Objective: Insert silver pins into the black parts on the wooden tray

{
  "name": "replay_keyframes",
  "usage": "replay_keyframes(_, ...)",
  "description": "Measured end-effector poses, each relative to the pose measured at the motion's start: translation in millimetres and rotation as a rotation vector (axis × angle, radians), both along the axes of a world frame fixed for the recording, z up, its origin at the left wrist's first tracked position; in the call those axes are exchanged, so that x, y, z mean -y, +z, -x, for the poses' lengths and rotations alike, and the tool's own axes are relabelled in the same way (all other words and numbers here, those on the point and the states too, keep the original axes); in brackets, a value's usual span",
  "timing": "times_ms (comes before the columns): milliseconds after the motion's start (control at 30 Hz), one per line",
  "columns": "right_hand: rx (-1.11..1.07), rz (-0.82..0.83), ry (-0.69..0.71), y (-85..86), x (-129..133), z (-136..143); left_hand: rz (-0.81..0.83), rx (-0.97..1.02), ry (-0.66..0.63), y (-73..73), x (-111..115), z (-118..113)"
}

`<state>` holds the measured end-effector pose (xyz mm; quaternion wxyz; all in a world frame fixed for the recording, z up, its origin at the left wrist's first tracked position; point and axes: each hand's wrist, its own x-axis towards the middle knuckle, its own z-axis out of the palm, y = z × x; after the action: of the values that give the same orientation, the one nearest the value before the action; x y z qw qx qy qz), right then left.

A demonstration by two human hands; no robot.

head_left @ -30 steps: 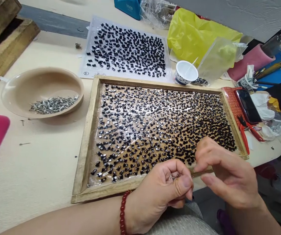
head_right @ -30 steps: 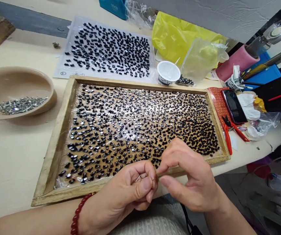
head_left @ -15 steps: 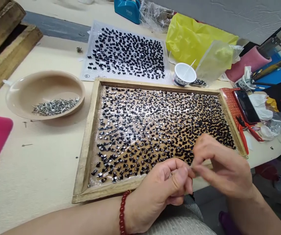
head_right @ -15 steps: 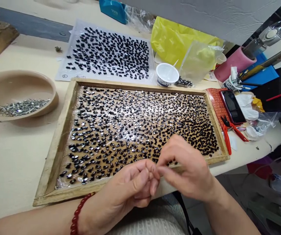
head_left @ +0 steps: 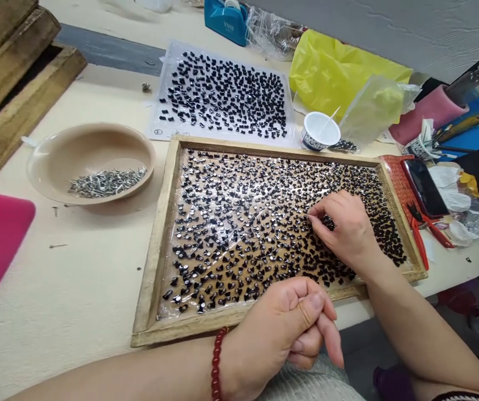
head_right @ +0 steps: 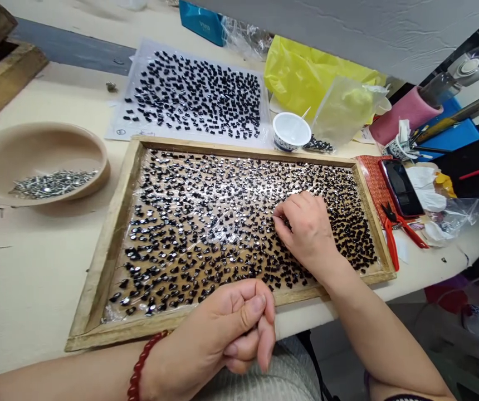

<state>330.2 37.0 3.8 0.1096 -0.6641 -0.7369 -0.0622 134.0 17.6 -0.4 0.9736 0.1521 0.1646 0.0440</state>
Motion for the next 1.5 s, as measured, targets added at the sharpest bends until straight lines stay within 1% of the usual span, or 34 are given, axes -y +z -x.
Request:
replay_keyframes(100, 0.012, 0.009, -0.002, -0.6, 0, 0, -0.01, 0.023, -0.014, -0.7, -1, 1)
replay_keyframes(300, 0.025, 0.015, -0.01, -1.3, -1, 0, -0.076, 0.009, 0.015, -0.6, -3, 3)
replay_keyframes(600, 0.001, -0.002, 0.0, -2.7, -1, -3, -0.084, 0.013, 0.033, 0.1, -4, 2)
replay_keyframes(700, -0.016, -0.014, 0.004, -1.4, 0, -4, -0.063, -0.003, 0.039, 0.2, -3, 2)
replay_keyframes(800, -0.12, -0.072, 0.01, 8.2, 7, 0, -0.043, -0.036, 0.046, 2.0, -4, 1)
replay_keyframes(867, -0.277, -0.094, 0.04, 19.0, 17, 7, -0.034, -0.044, 0.067, 3.9, -6, 1)
replay_keyframes(900, -0.383, -0.066, 0.067, 24.6, 24, 10, -0.026, -0.044, 0.085, 4.9, -8, 0)
replay_keyframes(1000, -0.705, 0.094, 0.189, 37.3, 45, 21, -0.021, -0.05, 0.162, 7.2, -12, 0)
replay_keyframes(1067, -0.802, 0.159, 0.211, 40.5, 56, 25, -0.035, -0.06, 0.206, 7.8, -14, 0)
replay_keyframes(1167, -0.804, 0.185, 0.209, 39.9, 62, 28, -0.051, -0.074, 0.217, 7.5, -15, -1)
replay_keyframes(1267, -0.784, 0.185, 0.204, 38.7, 61, 28, -0.051, -0.082, 0.223, 7.0, -14, -1)
replay_keyframes(1400, -0.798, 0.23, 0.212, 39.6, 60, 28, -0.044, -0.069, 0.231, 7.3, -13, -1)
replay_keyframes(1500, -0.809, 0.215, 0.211, 40.0, 60, 29, -0.03, -0.056, 0.227, 7.8, -13, -1)
